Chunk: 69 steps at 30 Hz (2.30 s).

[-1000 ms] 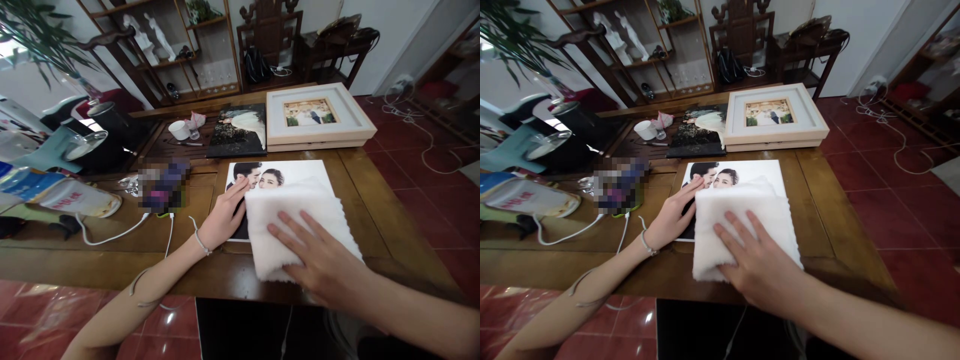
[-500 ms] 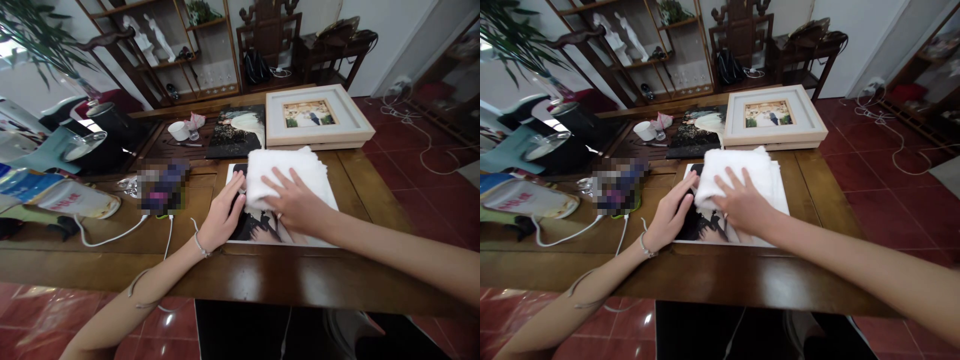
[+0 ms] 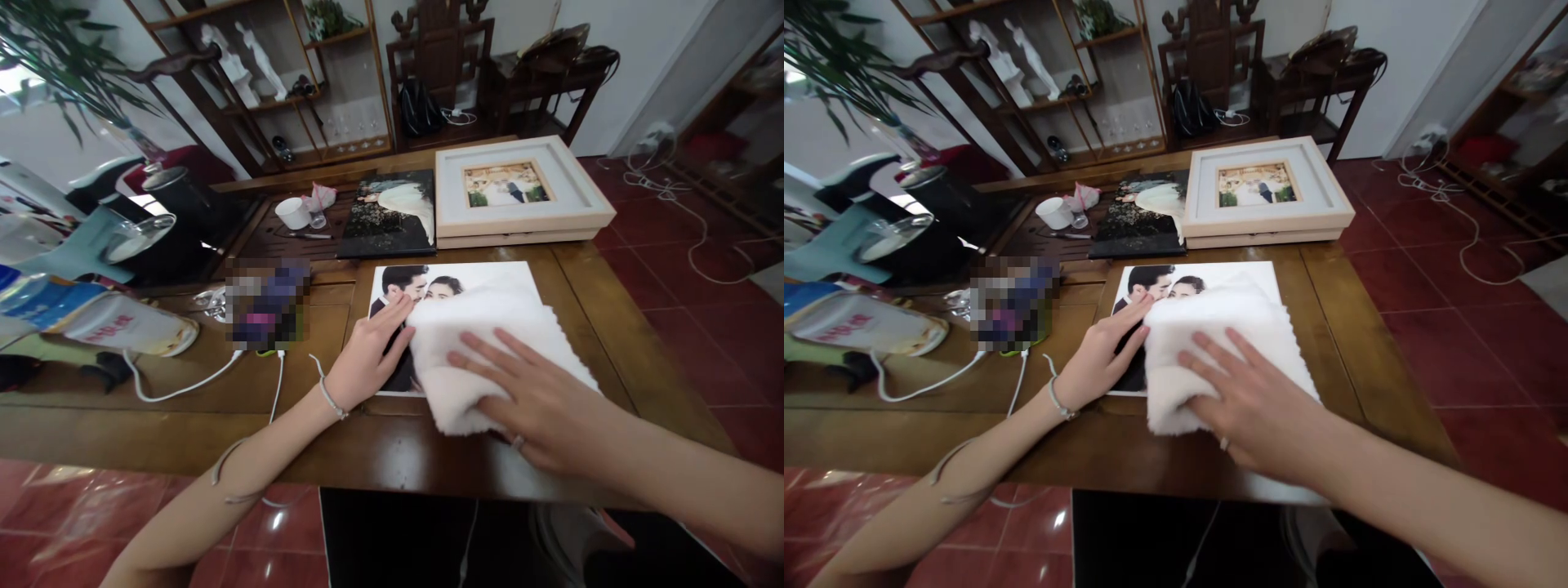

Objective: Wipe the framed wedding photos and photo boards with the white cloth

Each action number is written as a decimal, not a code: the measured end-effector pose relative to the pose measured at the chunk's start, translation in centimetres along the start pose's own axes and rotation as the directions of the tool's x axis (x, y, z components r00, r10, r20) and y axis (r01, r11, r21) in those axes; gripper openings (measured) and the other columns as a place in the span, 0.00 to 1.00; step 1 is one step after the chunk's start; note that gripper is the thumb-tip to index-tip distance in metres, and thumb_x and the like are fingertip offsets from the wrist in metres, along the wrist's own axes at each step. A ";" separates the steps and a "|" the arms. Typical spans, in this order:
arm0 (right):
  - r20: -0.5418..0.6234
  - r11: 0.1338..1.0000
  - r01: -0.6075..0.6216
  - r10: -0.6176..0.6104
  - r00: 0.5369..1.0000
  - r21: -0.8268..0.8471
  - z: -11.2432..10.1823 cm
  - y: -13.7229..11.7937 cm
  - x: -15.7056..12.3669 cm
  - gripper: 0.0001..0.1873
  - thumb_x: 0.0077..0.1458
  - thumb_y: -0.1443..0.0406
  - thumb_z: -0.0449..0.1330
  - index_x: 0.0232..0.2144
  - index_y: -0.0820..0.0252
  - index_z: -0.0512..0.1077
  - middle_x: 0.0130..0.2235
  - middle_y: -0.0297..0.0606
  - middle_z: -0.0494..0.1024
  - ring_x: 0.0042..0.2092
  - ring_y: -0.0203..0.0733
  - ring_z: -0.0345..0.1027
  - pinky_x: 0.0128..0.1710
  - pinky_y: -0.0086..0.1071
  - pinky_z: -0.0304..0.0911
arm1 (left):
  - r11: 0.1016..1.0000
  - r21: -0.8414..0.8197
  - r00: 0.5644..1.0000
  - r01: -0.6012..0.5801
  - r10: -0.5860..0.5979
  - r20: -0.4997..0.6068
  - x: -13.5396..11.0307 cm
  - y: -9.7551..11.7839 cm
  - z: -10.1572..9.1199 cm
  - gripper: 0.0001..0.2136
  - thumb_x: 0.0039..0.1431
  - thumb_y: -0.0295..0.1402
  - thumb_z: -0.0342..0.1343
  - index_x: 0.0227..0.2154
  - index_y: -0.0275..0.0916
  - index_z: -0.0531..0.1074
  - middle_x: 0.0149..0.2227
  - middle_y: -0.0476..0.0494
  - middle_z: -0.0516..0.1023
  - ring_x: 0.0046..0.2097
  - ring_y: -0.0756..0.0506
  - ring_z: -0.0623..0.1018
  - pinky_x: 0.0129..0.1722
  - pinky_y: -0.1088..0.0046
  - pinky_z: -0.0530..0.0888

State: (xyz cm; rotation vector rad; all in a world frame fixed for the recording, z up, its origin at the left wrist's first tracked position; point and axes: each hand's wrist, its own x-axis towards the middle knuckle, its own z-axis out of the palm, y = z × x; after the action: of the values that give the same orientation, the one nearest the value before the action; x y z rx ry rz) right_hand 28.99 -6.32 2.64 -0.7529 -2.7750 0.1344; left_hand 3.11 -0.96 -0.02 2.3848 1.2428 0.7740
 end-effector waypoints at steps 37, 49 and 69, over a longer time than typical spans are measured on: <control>-0.090 0.979 -0.194 0.188 0.978 -0.065 -1.0 6.8 -3.4 0.13 0.56 0.71 0.51 0.40 0.58 0.72 0.65 0.46 0.62 0.68 0.60 0.43 0.61 0.68 0.49 | 0.998 -0.020 0.998 0.059 -0.059 0.001 0.0 0.1 0.1 0.22 0.68 0.31 0.47 0.63 0.36 0.59 0.67 0.35 0.58 0.69 0.40 0.55 0.66 0.50 0.57; -0.066 0.998 -0.045 0.041 0.997 -0.055 -0.2 2.7 -4.2 0.14 0.51 0.75 0.52 0.35 0.58 0.74 0.67 0.44 0.57 0.68 0.56 0.42 0.64 0.63 0.46 | 0.995 0.062 0.994 0.075 -0.080 0.077 -0.3 0.0 0.3 0.24 0.69 0.35 0.46 0.65 0.36 0.55 0.69 0.33 0.54 0.70 0.39 0.51 0.65 0.49 0.57; -0.115 0.998 -0.062 0.063 0.991 0.016 0.0 -0.9 -4.9 0.11 0.47 0.76 0.52 0.23 0.57 0.69 0.68 0.42 0.54 0.68 0.61 0.43 0.63 0.70 0.43 | 0.996 0.044 0.994 0.080 -0.082 0.068 -0.2 -0.1 0.3 0.23 0.70 0.34 0.44 0.66 0.36 0.55 0.69 0.34 0.54 0.70 0.40 0.52 0.66 0.49 0.57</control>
State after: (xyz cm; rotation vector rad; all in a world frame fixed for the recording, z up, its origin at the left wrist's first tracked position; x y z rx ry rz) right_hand 32.63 -9.60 1.65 -0.8186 -2.6407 0.1161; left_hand 3.12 -1.08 -0.34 2.3561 1.3301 0.6411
